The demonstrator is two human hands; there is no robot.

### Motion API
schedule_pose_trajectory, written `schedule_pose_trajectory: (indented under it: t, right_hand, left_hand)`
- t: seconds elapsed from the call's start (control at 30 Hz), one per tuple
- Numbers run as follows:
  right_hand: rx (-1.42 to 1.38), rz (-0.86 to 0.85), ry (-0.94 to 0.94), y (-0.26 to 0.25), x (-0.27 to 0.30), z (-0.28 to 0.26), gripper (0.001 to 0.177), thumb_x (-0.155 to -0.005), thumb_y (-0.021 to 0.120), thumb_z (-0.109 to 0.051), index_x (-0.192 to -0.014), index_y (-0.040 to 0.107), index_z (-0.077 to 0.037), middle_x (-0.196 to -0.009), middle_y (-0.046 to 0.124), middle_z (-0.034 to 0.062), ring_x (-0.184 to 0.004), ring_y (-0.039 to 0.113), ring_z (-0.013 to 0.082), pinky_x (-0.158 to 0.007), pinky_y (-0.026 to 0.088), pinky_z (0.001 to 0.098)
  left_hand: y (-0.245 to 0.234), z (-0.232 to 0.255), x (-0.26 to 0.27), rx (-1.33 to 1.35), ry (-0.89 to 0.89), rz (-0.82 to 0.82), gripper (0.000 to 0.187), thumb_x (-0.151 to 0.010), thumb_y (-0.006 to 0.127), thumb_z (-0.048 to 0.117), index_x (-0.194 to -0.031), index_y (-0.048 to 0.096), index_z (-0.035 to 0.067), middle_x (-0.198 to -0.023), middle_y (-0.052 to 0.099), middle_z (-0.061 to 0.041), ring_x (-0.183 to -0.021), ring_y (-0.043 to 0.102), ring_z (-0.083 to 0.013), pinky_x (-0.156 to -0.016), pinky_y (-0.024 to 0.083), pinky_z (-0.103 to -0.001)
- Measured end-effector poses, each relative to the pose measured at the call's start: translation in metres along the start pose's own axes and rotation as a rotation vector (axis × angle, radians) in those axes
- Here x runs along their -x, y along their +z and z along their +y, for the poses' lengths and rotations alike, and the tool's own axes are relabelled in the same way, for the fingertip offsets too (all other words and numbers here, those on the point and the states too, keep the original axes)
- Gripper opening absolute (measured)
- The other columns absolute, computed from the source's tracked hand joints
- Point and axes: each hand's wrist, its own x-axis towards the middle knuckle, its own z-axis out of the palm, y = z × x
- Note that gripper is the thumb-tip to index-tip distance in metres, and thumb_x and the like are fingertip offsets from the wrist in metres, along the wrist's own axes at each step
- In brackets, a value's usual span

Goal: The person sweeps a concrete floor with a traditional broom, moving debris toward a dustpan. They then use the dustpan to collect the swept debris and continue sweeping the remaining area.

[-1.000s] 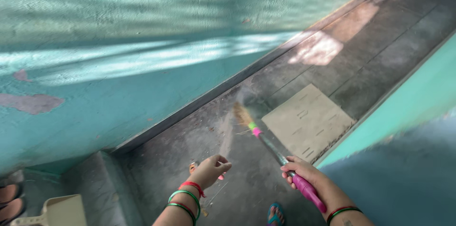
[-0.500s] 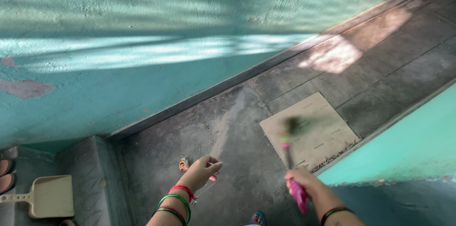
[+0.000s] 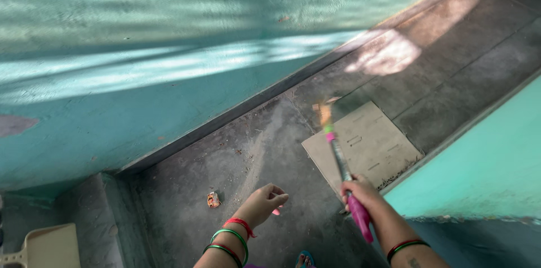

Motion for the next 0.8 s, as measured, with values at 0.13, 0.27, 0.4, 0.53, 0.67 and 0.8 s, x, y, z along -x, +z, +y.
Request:
schedule_pose_trajectory:
  t: [0.13,0.27,0.4,0.53,0.67,0.8]
  right_hand:
    - [-0.132,0.124,-0.070,-0.022,-0.035,0.008,0.033,-0.082,0.064,-0.002,-0.111,0.051,0.007,-0.069,0.059,0.0138,-0.050,0.058,0.0245,-0.038,0.048,0.0407]
    - [-0.270,0.335,-0.041,-0.026,-0.075,0.012,0.047,-0.082,0.063,0.000,-0.125,0.045,-0.003,-0.071,0.055,0.0122,-0.052,0.056,0.0229,-0.040,0.046,0.0415]
    - [-0.186,0.576,0.015,-0.017,-0.139,0.018,0.078,-0.082,0.062,0.004,-0.150,0.032,-0.019,-0.080,0.059,0.0117,-0.055,0.058,0.0235,-0.044,0.049,0.0413]
    - [-0.141,0.706,0.019,-0.026,-0.228,0.055,0.081,-0.084,0.063,0.001,-0.156,0.030,-0.020,-0.089,0.062,0.0120,-0.059,0.063,0.0225,-0.047,0.053,0.0404]
    - [-0.206,0.790,-0.035,-0.044,-0.339,0.119,0.077,-0.087,0.063,-0.002,-0.156,0.033,-0.020,-0.094,0.061,0.0150,-0.058,0.059,0.0227,-0.047,0.050,0.0402]
    - [-0.138,0.835,-0.038,-0.066,-0.434,0.220,0.079,-0.088,0.063,-0.004,-0.155,0.024,-0.019,-0.097,0.061,0.0111,-0.059,0.064,0.0198,-0.048,0.056,0.0371]
  left_hand:
    - [-0.002,0.002,-0.051,0.009,-0.015,-0.050,0.044,-0.095,0.064,0.041,-0.121,0.066,0.006,-0.102,0.075,-0.005,-0.092,0.074,-0.0151,-0.086,0.056,-0.032]
    - [0.012,-0.013,-0.143,0.114,0.077,-0.059,0.045,-0.094,0.068,0.041,-0.117,0.068,0.002,-0.100,0.074,-0.007,-0.090,0.071,-0.0143,-0.085,0.056,-0.032]
    - [0.043,-0.050,-0.263,0.127,0.022,-0.014,0.043,-0.092,0.069,0.040,-0.114,0.071,0.003,-0.096,0.075,-0.008,-0.087,0.070,-0.0165,-0.082,0.056,-0.034]
    - [0.097,-0.109,-0.388,0.044,-0.026,0.050,0.042,-0.090,0.070,0.039,-0.113,0.072,0.004,-0.099,0.076,-0.009,-0.091,0.071,-0.0182,-0.085,0.055,-0.033]
    - [0.156,-0.176,-0.529,0.075,0.060,0.150,0.041,-0.088,0.072,0.037,-0.110,0.072,0.001,-0.099,0.077,-0.012,-0.093,0.072,-0.0198,-0.084,0.055,-0.033]
    - [0.224,-0.264,-0.648,0.283,-0.013,0.187,0.044,-0.088,0.073,0.037,-0.111,0.068,0.000,-0.098,0.074,-0.012,-0.088,0.068,-0.0221,-0.081,0.056,-0.036]
